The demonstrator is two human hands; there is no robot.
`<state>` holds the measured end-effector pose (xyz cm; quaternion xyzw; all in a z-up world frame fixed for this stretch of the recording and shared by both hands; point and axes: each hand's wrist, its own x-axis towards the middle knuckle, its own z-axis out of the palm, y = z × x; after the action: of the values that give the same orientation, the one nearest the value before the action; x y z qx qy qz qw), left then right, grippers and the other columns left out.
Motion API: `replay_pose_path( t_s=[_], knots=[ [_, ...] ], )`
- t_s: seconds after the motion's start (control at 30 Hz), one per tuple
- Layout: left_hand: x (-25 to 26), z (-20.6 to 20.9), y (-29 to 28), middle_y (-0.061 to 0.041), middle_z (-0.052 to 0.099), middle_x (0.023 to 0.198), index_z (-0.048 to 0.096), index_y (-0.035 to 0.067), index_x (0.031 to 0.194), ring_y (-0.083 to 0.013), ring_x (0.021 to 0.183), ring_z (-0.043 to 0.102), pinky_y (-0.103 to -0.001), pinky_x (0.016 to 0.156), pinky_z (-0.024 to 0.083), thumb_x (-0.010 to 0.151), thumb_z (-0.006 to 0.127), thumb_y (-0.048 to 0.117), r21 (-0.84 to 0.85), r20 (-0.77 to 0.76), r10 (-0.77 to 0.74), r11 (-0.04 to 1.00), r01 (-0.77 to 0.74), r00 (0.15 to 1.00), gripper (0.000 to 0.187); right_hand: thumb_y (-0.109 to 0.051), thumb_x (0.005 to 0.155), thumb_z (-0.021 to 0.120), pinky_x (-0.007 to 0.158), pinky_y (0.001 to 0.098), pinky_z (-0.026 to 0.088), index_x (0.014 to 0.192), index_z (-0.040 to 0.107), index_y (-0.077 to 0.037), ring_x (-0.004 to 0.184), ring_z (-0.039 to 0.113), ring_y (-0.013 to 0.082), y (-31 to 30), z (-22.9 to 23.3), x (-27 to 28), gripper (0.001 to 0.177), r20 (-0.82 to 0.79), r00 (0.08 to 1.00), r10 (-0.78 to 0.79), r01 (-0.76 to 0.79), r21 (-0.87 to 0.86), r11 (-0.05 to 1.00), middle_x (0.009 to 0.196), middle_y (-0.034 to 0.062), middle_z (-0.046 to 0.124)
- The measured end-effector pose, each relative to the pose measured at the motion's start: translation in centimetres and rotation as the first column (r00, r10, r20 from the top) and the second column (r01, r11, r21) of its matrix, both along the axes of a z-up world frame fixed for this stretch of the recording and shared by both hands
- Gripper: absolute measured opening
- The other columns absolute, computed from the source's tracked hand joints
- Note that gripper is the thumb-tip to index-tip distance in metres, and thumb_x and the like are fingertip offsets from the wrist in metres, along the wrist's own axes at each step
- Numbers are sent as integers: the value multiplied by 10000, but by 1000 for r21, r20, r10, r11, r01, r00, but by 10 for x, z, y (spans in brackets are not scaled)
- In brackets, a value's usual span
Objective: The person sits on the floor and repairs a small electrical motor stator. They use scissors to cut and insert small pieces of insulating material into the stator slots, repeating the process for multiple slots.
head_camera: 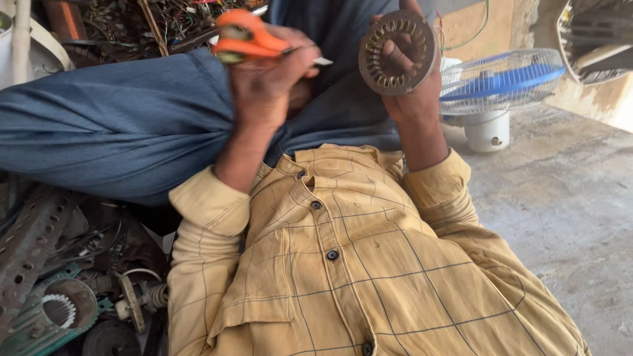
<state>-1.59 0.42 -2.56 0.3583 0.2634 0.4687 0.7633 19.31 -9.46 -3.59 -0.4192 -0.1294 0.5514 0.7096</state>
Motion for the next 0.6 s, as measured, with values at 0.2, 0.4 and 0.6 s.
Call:
replay_pose_path(
  t_s=[0.2, 0.4, 0.6],
  knots=[
    [43, -2, -7, -93, 710, 1062, 667, -11, 1145, -163, 925, 736, -291, 842, 638, 1065, 697, -17, 84, -30, -61, 994, 63, 998, 85, -22, 975, 784, 1008, 366, 596, 1591, 346, 43, 1141, 694, 259, -1, -4, -3, 758, 65, 995, -72, 75, -43, 996, 1315, 226, 663],
    [49, -14, -8, -81, 741, 1007, 685, -20, 1141, -147, 906, 743, -280, 841, 647, 1031, 724, 10, 72, -126, -18, 997, 28, 992, 121, -19, 989, 778, 1023, 351, 597, 1584, 358, 35, 1159, 690, 250, 0, -3, -3, 731, 84, 995, -58, 62, -40, 997, 1328, 211, 661],
    [58, -12, -15, -29, 729, 941, 695, 2, 1101, -75, 845, 693, -224, 754, 570, 1027, 741, 34, 229, -271, 41, 973, 23, 962, 93, -4, 990, 780, 1002, 353, 590, 1556, 403, 37, 1141, 686, 246, -5, -12, -5, 681, 83, 993, -89, 92, -36, 995, 1325, 217, 668]
  ],
)
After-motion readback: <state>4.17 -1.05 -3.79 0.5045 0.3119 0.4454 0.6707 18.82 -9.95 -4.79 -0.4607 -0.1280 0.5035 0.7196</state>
